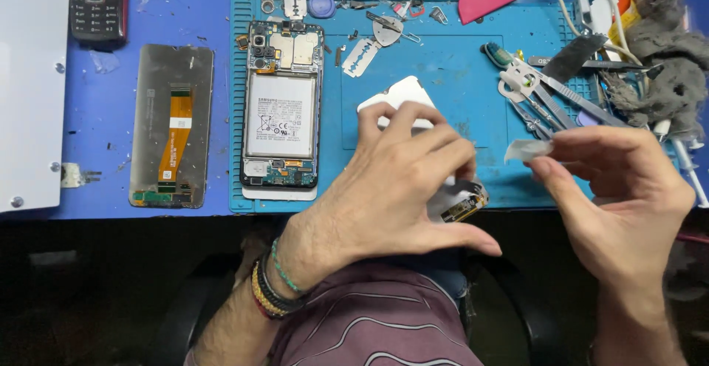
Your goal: The person cuts a gray adhesive sheet along pre-marked lines with a scalpel, trims the cut piece, and applies tape to it. They then align the sheet on the back cover of a disassembled phone and press the cover in a white pressing machine, holding it down as the machine operates.
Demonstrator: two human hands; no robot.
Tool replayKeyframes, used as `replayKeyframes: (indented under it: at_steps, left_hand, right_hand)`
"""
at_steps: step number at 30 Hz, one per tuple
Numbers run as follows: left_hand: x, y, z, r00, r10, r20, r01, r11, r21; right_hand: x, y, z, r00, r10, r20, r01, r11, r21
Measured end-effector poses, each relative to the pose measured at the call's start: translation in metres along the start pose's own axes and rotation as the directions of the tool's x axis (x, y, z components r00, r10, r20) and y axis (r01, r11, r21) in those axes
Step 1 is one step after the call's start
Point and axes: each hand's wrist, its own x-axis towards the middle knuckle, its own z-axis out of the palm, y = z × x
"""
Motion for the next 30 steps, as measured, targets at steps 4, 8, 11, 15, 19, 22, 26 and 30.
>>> replayKeyframes:
  at_steps: [4,8,11,15,19,22,26,30]
  left_hand:
    - [-0.019,0.014,0.012,1.0,0.015,-0.027,-0.02,0.98,-0.197]
    - [-0.029,0.034,0.026,0.975,0.129,-0.182,-0.138,0.99,-0.038]
    - [-0.036,0.035,0.035,0.981,0.117,-0.154,-0.139,0.981,-0.136]
    - [-0.047,0.027,0.04,0.934,0.25,-0.256,-0.213,0.963,0.164]
    - [-0.064,0.016,0.046,0.919,0.235,-0.316,-0.15,0.951,0.27]
    - [-0.071,0.012,0.042,0.953,0.113,-0.281,-0.022,0.951,0.308]
    - [-0.061,0.012,0.031,0.948,-0.042,-0.316,0.106,0.976,0.188]
    - [-0.059,0.005,0.036,0.958,-0.017,-0.287,0.118,0.934,0.338]
  right_hand:
    - [0.015,0.01,0.006,0.995,-0.056,0.088,0.053,0.998,0.038]
    - [0.038,0.002,0.023,0.973,-0.069,0.221,0.066,0.998,0.02]
    - [0.047,-0.007,0.036,0.935,-0.01,0.355,0.035,0.997,-0.064]
    - [0.05,-0.016,0.045,0.893,0.015,0.451,0.098,0.969,-0.227]
    - [0.05,-0.02,0.048,0.876,0.025,0.481,0.148,0.936,-0.318]
    - [0.048,-0.021,0.051,0.874,-0.024,0.486,0.206,0.923,-0.325]
    - [0.045,-0.02,0.051,0.865,-0.12,0.488,0.313,0.888,-0.338]
    - [0.039,-0.026,0.054,0.877,-0.16,0.453,0.344,0.867,-0.36]
